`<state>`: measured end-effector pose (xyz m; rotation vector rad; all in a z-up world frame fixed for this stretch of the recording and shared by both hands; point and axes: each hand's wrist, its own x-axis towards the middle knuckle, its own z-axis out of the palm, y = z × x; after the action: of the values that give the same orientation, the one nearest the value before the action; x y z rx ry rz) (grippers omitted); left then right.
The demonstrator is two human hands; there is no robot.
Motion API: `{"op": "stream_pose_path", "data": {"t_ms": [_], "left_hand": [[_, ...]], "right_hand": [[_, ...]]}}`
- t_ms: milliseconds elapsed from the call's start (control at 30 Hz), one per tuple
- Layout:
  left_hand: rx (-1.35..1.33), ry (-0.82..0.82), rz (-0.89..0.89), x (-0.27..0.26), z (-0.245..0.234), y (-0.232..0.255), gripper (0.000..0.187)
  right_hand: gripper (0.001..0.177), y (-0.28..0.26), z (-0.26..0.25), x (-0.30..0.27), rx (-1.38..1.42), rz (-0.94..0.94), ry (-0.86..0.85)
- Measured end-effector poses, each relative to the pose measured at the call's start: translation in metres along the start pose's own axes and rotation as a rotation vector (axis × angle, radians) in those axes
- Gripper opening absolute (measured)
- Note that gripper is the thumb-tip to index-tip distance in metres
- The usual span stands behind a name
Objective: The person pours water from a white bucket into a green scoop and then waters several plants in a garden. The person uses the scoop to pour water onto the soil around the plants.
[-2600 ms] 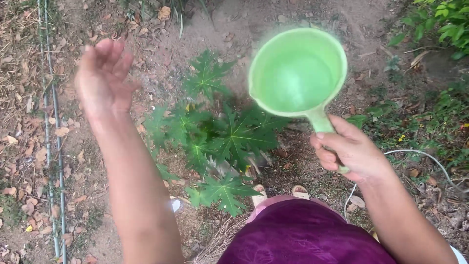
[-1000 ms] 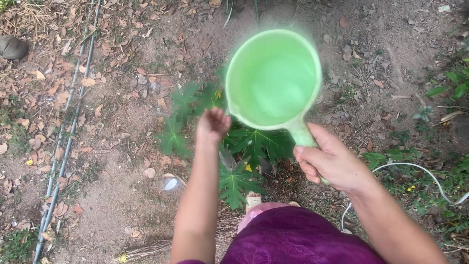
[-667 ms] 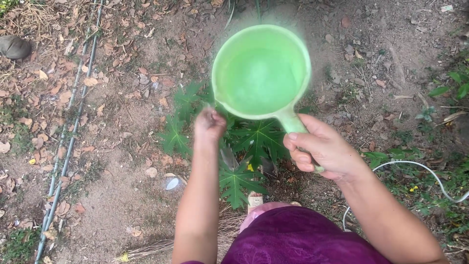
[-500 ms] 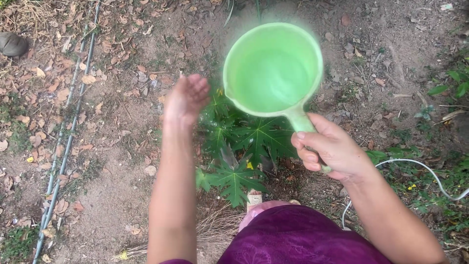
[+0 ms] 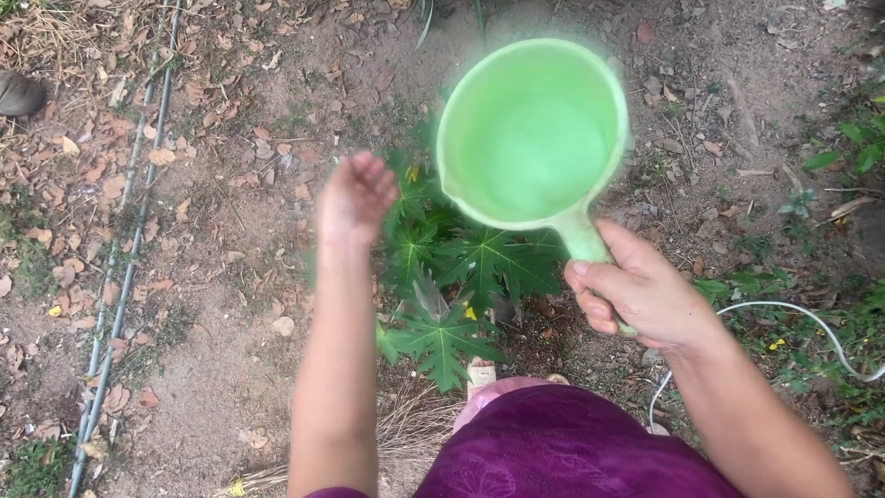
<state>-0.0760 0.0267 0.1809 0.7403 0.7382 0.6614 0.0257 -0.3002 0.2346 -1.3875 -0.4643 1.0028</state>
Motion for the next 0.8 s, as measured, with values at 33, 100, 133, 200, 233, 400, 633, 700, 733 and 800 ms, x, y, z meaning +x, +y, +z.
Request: {"op": "stream_pose_path", "data": {"t_ms": [33,100,133,200,233,400,633,700,733,800], "left_hand": [[-0.127,0.016,-0.128,0.014,-0.009,-0.023,0.027],[-0.254,0.031,-0.256,0.031,-0.019,-0.065,0.032],[-0.314,0.071,-0.333,0.034,-0.021,-0.083,0.031],[-0.372,0.112,-0.411,0.049,-0.031,-0.121,0.031],[-0.416,0.142,-0.462,0.063,-0.036,-0.141,0.029],[-0.591,0.175,-0.609,0.056,-0.016,-0.145,0.023],[-0.368,-0.028,-0.437,0.042,0.04,-0.096,0.022],[-0.214,-0.122,-0.342,0.012,0.079,-0.057,0.027],[0.113,-0.19,-0.34,-0.011,0.104,-0.032,0.033],[0.447,-0.265,-0.331,-0.032,0.137,0.003,0.049]], "right_hand": [[0.043,0.001,0.0,0.001,-0.021,-0.01,-0.008],[0.044,0.001,0.003,0.002,-0.043,-0.02,-0.016],[0.044,0.0,0.005,0.003,-0.054,-0.017,-0.011],[0.045,0.0,0.009,0.005,-0.062,-0.012,-0.008],[0.047,0.0,0.01,0.007,-0.084,-0.006,-0.013],[0.048,-0.003,0.01,0.013,-0.075,0.01,0.013],[0.043,-0.002,-0.022,0.0,0.097,-0.049,0.063],[0.043,0.004,-0.033,-0.006,0.106,-0.064,0.081],[0.027,0.005,-0.037,-0.01,0.152,-0.052,0.13],[0.012,0.008,-0.046,-0.015,0.2,-0.045,0.187]]}}
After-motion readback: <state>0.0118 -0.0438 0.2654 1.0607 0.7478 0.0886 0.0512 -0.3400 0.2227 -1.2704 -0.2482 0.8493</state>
